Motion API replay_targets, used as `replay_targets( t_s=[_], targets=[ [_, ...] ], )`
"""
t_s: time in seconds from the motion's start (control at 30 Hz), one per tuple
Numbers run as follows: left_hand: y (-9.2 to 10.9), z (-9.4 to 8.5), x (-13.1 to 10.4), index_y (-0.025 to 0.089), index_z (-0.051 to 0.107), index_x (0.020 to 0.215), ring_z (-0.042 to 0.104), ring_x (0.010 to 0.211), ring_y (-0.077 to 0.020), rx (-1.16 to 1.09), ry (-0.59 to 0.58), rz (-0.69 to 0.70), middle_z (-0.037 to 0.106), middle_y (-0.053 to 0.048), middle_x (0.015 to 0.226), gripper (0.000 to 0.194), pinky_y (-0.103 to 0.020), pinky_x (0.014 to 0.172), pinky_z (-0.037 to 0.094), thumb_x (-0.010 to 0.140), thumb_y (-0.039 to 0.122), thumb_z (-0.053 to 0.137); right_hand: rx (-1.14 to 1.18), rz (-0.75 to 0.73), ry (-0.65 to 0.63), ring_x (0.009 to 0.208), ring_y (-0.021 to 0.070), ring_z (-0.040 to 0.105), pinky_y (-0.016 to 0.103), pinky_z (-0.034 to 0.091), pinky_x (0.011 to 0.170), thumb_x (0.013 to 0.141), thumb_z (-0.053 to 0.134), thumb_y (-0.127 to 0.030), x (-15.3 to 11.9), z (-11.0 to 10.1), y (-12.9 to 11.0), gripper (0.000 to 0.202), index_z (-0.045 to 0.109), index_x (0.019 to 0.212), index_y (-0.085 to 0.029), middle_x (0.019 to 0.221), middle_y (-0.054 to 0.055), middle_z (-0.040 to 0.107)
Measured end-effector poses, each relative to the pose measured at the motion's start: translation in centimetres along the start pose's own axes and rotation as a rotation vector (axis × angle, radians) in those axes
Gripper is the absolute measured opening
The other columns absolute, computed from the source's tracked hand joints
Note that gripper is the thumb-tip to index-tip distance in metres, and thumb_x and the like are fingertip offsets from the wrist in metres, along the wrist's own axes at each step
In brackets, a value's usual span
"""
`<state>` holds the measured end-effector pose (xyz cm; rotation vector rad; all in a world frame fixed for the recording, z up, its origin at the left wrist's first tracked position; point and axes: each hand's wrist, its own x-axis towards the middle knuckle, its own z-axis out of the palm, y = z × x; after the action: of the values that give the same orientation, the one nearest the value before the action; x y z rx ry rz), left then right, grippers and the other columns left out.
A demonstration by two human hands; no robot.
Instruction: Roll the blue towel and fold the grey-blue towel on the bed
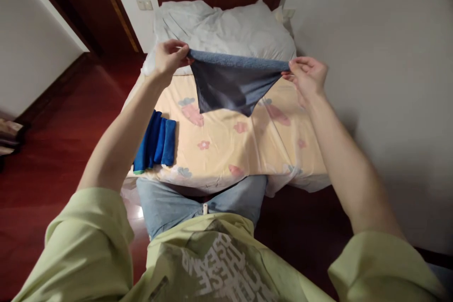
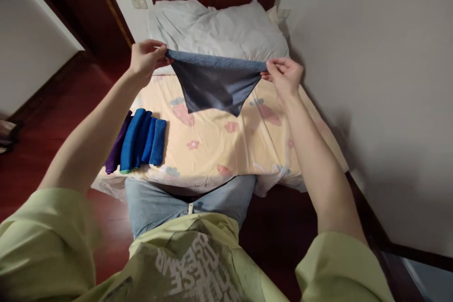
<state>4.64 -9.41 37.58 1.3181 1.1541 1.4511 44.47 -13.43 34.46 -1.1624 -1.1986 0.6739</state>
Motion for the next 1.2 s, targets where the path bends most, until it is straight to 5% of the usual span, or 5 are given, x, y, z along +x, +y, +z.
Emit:
replay_targets(
  t_s=[0.2, 0.33, 0.43, 0.87, 1.2],
  targets=[
    [-13.5, -4.6, -12.5, 0.016, 0.068, 0.098, 0.068, 0.077, -0.0174, 0.234, 0.019, 0.044, 0.068, -0.002, 0.075, 0.046, -0.027, 0.069, 0.053, 0.076, 0.053, 0.082, -0.108, -0.033, -0.118, 0.083, 0.0178, 0.07, 0.034, 0.059, 0.08, 0.076, 0.081, -0.056, -11.1, -1.2, 11.4, 0.042, 0.067, 0.093, -0.02, 0.085, 0.004, 0.071],
    [-25.5, -6.0, -25.5, 0.016, 0.071, 0.103, 0.07, 0.072, -0.0206, 0.405, -0.014, -0.301, 0.073, -0.006, 0.075, 0.052, -0.027, 0.065, 0.051, 0.073, 0.058, 0.078, -0.208, 0.278, -0.161, 0.076, 0.0208, 0.069, 0.038, 0.059, 0.077, 0.071, 0.076, -0.065, -23.9, -0.7, 21.3, 0.05, 0.068, 0.084, -0.018, 0.08, 0.008, 0.072],
    [-30.4, -6.1, -32.1, 0.016, 0.071, 0.1, 0.071, 0.074, -0.0231, 0.419, 0.045, -0.462, 0.074, -0.008, 0.076, 0.055, -0.03, 0.068, 0.052, 0.072, 0.064, 0.074, -0.228, 0.444, -0.126, 0.081, 0.0254, 0.071, 0.041, 0.06, 0.08, 0.065, 0.076, -0.069, -31.1, -0.3, 25.5, 0.055, 0.068, 0.082, -0.017, 0.084, 0.012, 0.074],
    [-30.5, -7.9, -37.7, 0.015, 0.069, 0.108, 0.064, 0.075, -0.0183, 0.192, 0.188, -0.476, 0.068, -0.004, 0.08, 0.061, -0.028, 0.068, 0.051, 0.071, 0.063, 0.076, -0.119, 0.732, -0.047, 0.069, 0.0248, 0.072, 0.038, 0.061, 0.068, 0.056, 0.082, -0.065, -36.4, -0.5, 24.9, 0.058, 0.072, 0.087, -0.017, 0.079, 0.009, 0.075],
    [-29.3, -11.5, -37.8, 0.02, 0.072, 0.102, 0.073, 0.081, -0.0256, 0.525, -0.097, -0.57, 0.076, -0.006, 0.085, 0.048, -0.034, 0.075, 0.057, 0.075, 0.059, 0.067, -0.303, 0.796, -0.35, 0.063, 0.023, 0.07, 0.035, 0.059, 0.061, 0.064, 0.075, -0.046, -36.6, -1.3, 25.4, 0.031, 0.071, 0.079, -0.02, 0.072, 0.005, 0.073]
  ],
)
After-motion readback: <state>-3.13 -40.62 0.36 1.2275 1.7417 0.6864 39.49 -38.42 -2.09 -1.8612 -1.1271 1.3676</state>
